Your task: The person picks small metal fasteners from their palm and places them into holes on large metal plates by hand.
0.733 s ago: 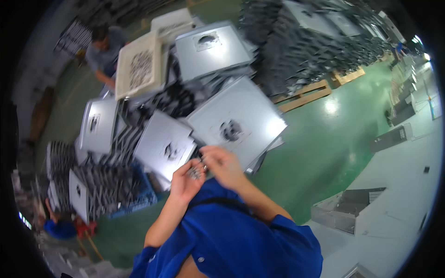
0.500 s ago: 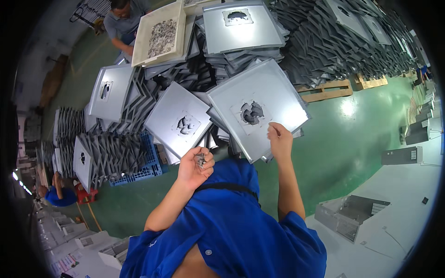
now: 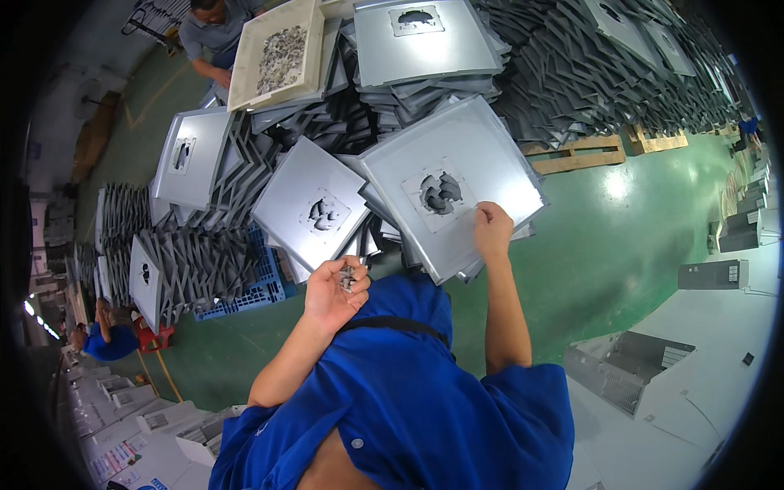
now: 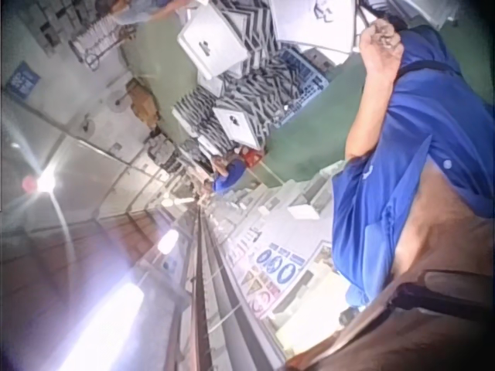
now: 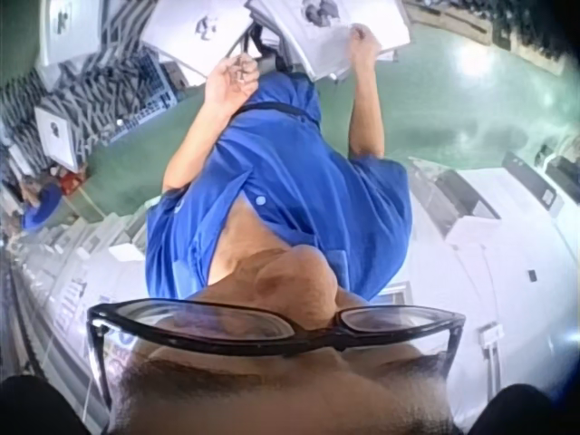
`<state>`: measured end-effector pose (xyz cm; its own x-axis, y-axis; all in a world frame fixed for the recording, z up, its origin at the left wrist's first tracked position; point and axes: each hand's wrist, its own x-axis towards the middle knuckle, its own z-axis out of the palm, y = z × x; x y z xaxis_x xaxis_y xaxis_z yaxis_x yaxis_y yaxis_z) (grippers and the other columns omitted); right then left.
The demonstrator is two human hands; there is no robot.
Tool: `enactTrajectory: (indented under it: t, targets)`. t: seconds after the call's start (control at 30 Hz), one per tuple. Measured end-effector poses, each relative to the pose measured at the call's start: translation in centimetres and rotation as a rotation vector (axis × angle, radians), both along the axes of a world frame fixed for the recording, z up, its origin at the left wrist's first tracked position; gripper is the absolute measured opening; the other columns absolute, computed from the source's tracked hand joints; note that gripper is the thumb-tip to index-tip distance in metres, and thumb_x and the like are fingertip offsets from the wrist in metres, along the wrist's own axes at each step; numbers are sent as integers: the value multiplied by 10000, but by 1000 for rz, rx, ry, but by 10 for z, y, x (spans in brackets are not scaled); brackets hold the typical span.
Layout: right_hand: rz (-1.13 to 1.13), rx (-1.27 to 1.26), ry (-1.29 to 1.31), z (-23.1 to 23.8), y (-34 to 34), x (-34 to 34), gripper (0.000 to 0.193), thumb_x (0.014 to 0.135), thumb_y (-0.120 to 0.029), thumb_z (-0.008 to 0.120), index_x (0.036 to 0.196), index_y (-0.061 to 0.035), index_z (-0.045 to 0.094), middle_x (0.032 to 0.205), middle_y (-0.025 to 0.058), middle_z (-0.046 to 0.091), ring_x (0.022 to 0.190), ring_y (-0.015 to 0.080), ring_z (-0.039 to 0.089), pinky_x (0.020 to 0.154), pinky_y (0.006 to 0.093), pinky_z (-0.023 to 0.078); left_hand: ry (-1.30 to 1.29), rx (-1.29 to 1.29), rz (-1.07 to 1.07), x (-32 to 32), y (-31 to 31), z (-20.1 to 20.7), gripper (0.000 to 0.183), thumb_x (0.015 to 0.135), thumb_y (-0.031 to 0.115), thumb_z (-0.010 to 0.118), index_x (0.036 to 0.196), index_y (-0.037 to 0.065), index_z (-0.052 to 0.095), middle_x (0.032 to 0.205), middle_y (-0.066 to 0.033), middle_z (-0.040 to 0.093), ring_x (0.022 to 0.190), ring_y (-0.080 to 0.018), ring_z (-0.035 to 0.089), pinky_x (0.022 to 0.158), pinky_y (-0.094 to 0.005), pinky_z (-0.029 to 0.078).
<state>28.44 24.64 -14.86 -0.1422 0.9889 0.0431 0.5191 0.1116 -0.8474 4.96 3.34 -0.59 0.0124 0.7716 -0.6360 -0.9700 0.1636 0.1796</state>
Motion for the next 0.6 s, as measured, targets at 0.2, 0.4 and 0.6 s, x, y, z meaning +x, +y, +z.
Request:
enactTrajectory:
  t: [0.2, 0.4, 0.6]
  targets:
    - [-259, -128, 311, -5, 20, 42, 150, 812, -45, 627, 939, 18, 677, 761, 108, 681, 642, 155, 632, 617, 276, 500, 7, 0, 43, -4, -2, -2, 230, 893, 227, 467, 898, 27, 581, 763, -75, 529, 633, -176, 477, 508, -279, 371]
    - [231, -80, -178, 24, 29, 47, 196, 758, -70, 669, 942, -5, 686, 852, 119, 685, 711, 210, 660, 645, 319, 515, -13, -1, 32, 0, 4, -2, 226, 898, 219, 460, 896, 27, 578, 761, -74, 525, 638, -173, 474, 509, -273, 371]
    - [364, -31, -403, 26, 29, 26, 159, 720, -101, 684, 856, -19, 689, 847, 116, 651, 741, 279, 637, 684, 365, 508, -6, -26, 9, 5, 9, -2, 214, 897, 210, 466, 877, 22, 566, 757, -76, 520, 642, -179, 465, 508, -270, 363]
